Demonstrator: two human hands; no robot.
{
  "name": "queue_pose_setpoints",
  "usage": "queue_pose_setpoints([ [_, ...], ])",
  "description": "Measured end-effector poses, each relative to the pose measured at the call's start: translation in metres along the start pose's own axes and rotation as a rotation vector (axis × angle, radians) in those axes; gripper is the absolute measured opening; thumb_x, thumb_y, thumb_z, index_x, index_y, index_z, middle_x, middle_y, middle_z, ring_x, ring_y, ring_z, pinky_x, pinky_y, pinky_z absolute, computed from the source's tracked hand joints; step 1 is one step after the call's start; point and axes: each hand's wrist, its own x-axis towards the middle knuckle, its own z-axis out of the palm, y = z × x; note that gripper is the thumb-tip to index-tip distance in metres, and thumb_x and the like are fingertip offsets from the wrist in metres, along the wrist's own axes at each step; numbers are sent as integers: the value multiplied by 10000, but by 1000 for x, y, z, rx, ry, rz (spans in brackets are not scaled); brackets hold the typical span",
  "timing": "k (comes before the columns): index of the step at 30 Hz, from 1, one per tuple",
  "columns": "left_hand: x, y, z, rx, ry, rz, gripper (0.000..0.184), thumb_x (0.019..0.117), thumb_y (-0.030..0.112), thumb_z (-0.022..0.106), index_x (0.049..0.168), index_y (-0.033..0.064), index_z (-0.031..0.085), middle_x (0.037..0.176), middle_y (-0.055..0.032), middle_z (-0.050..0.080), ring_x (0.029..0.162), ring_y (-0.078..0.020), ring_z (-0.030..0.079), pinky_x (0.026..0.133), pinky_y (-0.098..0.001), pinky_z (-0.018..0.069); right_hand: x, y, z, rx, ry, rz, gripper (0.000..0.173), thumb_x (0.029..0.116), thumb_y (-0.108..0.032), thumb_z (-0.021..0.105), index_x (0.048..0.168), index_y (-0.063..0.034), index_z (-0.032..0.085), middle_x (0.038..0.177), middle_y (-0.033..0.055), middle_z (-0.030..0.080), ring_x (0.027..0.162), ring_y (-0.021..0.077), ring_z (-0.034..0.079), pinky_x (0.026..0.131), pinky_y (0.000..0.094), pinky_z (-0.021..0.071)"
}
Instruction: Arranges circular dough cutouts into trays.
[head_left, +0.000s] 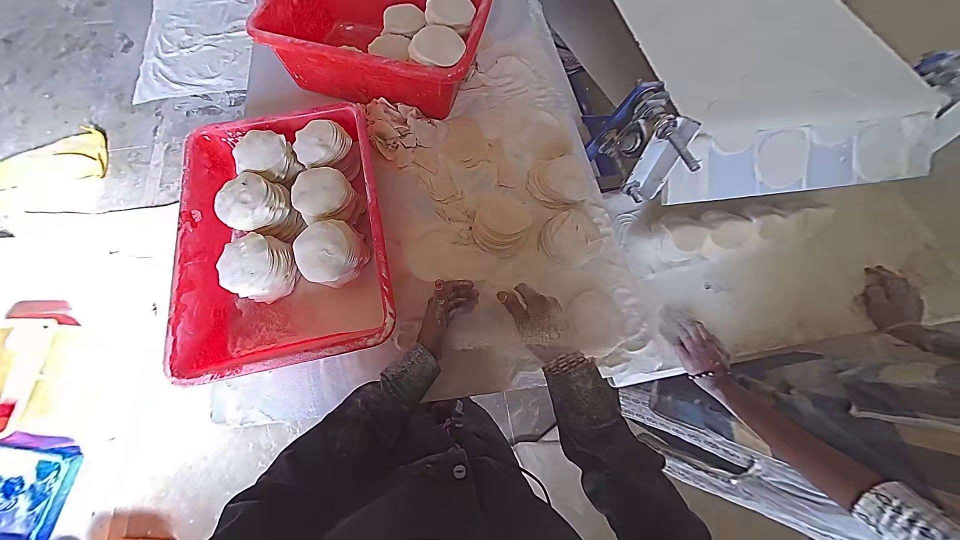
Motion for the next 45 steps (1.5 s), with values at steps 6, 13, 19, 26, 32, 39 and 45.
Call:
queue_pose_setpoints([
  [6,-9,14,35,-397,27,-177,814,1072,519,-9,1237,10,605,1054,-102,710,990,-151,679,895,-341,558,-27,-21,3,393,256,-252,391,1024,-410,494,976,-81,700,771,-51,636,733,-5,616,693,244,503],
  [13,-39,21,38,-633,11,-372,577,1098,477,205,1336,49,511,1162,-130,667,1072,-223,661,916,-407,558,-28,-3,7,214,295,-180,465,1051,-443,434,1081,-64,701,760,39,645,723,147,634,681,385,503],
  [19,-51,30,27,-395,89,-236,389,889,-71,602,1251,4,479,1011,-90,686,907,-169,702,832,-348,602,-31,23,5,534,344,-268,399,1029,-371,491,1088,-40,706,974,8,725,900,42,679,793,252,559],
  [26,-61,34,22,-320,26,-116,447,796,-100,666,1204,-4,511,993,-56,711,911,-143,712,846,-335,605,-36,6,19,294,589,-536,286,899,-331,719,1019,-80,783,1134,105,719,1120,228,619,985,358,476],
  [32,-63,32,10,-482,119,-208,370,1096,285,325,1312,49,510,1123,-88,671,1041,-165,663,906,-358,562,-30,-21,-2,79,361,-607,201,926,-292,674,919,-120,778,962,48,740,959,213,655,865,408,503],
  [39,-66,22,-6,-491,220,-251,281,1082,202,417,1282,40,528,1082,-102,675,988,-174,678,859,-358,581,52,-105,-89,433,190,-610,269,987,-167,609,1185,15,621,996,69,687,819,86,668,760,288,581],
  [45,-67,39,-13,-349,253,-264,397,951,-15,608,1325,-21,475,1067,-133,662,921,-189,685,830,-355,593,43,-49,-10,559,-316,-365,543,1007,-366,568,1371,36,543,1283,150,657,1181,188,621,1025,370,494],
])
